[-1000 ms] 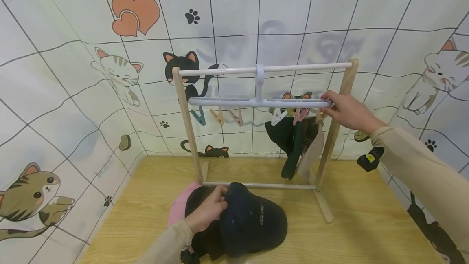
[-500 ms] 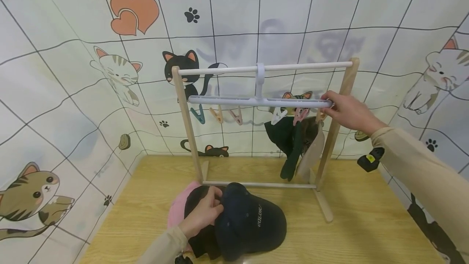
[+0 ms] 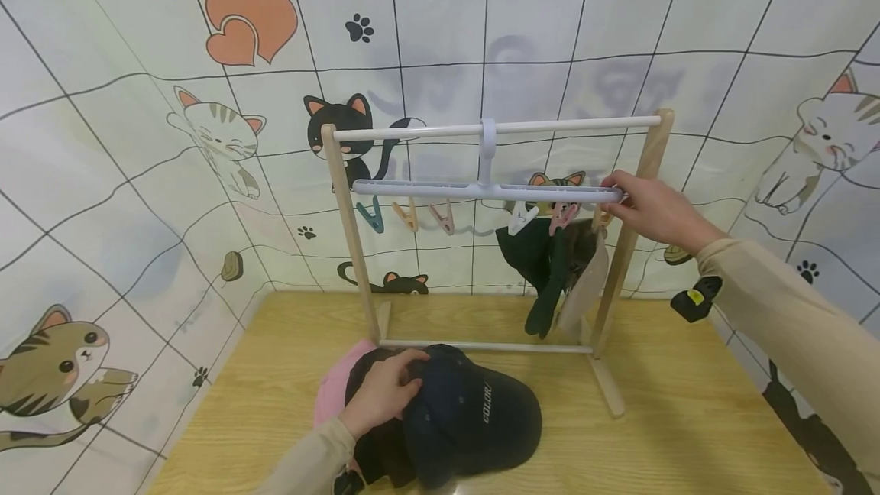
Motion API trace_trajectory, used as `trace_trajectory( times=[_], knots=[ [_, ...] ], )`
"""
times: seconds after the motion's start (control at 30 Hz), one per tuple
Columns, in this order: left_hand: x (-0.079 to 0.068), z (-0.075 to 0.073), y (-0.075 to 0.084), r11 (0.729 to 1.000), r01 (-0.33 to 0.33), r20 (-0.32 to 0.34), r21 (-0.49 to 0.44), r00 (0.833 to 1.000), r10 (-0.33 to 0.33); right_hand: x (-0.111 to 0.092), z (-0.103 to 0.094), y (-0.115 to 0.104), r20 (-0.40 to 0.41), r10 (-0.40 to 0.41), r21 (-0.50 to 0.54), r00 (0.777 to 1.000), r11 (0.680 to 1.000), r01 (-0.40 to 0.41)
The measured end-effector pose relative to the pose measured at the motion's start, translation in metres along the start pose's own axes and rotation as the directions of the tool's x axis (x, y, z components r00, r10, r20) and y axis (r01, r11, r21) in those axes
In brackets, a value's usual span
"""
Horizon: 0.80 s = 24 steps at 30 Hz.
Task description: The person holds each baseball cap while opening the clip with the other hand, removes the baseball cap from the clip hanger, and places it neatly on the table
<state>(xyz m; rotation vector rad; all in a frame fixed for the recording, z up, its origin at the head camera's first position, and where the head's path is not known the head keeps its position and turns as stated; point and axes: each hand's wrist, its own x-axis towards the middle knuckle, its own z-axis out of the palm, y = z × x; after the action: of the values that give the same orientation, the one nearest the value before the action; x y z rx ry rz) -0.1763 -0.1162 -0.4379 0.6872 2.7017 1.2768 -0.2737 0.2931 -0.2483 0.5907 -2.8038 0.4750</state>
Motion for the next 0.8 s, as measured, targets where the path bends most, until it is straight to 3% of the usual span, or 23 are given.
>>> trace_trajectory(
  times=[0.33,0.57,0.8],
  knots=[
    [0.001,-0.002,-0.001,0.998,0.008,-0.015,0.058,1.000,-0.007,-0.001,0.001,0.000,0.000,-0.002,0.003,1.000,1.000,0.002],
    [0.004,-0.010,-0.003,0.980,-0.055,-0.069,0.191,0.995,0.070,-0.003,0.003,0.001,-0.005,-0.021,0.010,1.000,1.000,0.021],
    [0.009,-0.015,-0.002,0.965,-0.113,-0.112,0.236,0.983,0.143,-0.004,0.004,-0.001,-0.008,-0.025,-0.004,1.000,1.000,0.025]
  ],
)
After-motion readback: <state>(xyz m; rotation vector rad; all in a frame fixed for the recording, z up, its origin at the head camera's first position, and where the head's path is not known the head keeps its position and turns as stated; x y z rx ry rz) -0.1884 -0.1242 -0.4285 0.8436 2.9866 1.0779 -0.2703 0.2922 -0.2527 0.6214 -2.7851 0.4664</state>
